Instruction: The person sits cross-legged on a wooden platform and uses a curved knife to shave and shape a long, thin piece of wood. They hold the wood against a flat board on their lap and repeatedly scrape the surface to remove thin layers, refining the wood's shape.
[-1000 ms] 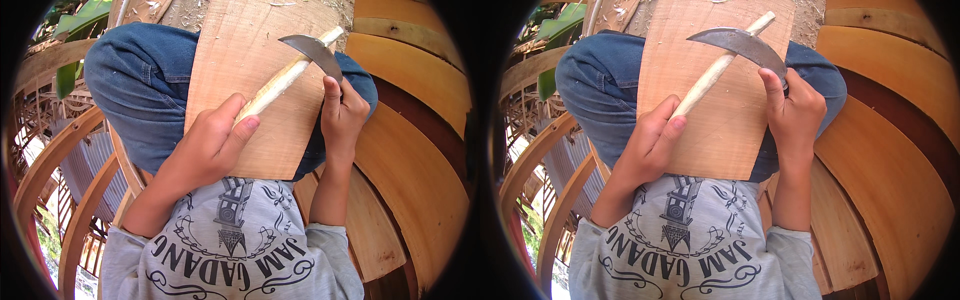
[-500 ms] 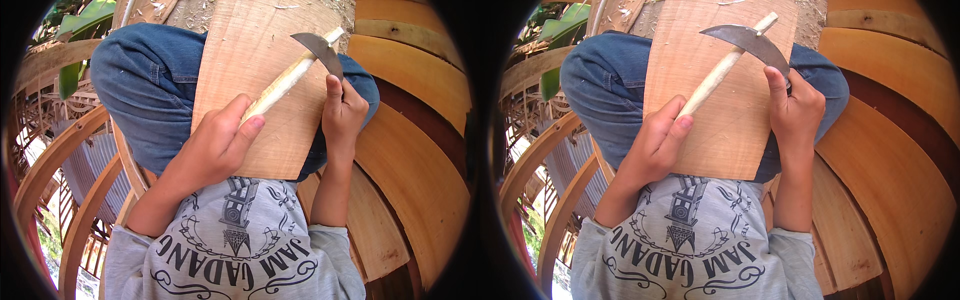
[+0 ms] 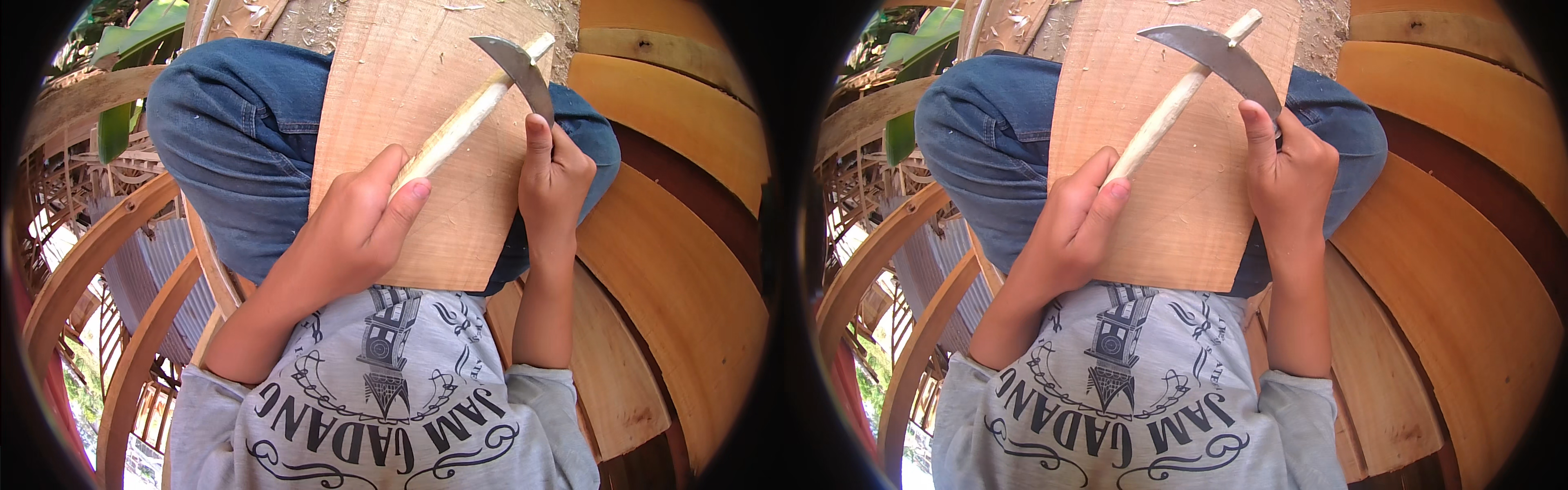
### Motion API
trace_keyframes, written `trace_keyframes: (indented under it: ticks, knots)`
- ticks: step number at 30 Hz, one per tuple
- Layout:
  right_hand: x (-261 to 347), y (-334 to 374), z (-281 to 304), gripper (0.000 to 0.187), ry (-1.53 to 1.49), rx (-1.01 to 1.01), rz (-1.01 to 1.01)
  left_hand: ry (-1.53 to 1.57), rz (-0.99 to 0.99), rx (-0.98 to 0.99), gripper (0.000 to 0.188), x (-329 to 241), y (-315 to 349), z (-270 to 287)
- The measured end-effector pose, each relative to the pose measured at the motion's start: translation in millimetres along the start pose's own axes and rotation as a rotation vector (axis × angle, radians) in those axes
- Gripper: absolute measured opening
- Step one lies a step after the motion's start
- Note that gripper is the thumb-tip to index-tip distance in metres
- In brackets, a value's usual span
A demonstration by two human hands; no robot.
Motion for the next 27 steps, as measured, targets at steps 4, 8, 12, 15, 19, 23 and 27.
trace_keyframes:
  ticks: [4,8,12,15,19,23,27]
  knots:
    - [25,15,-7,0.053,0.002,0.037,0.247,0.022,-0.001,-0.025,0.023,1,2,2]
    - [-6,-8,7,0.050,0.012,-0.043,0.046,0.016,0.016,0.007,0.022,0,-1,-1]
    - [14,7,-2,0.050,-0.014,-0.007,0.202,0.008,-0.006,0.004,0.022,0,0,0]
    - [16,7,-3,0.048,0.031,0.008,0.236,0.033,-0.001,-0.024,0.023,2,1,2]
    - [1,-6,6,0.044,0.007,-0.012,0.092,0.035,0.031,0.028,0.023,1,-1,-1]
    - [18,8,3,0.045,0.007,0.006,0.242,0.033,0.005,-0.002,0.022,2,1,1]
    - [-37,-8,9,0.047,-0.142,-0.006,-0.097,0.041,0.018,0.013,0.021,1,3,0]
Point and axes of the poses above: each hand's wrist, its own y-axis away from the middle knuckle, its own z-axis out of the back of the hand, x = y × z, the point moved 8 cm from there along -y, towards the middle knuckle, and after that the axes turned 9 degrees about y, right-handed, at the moved point
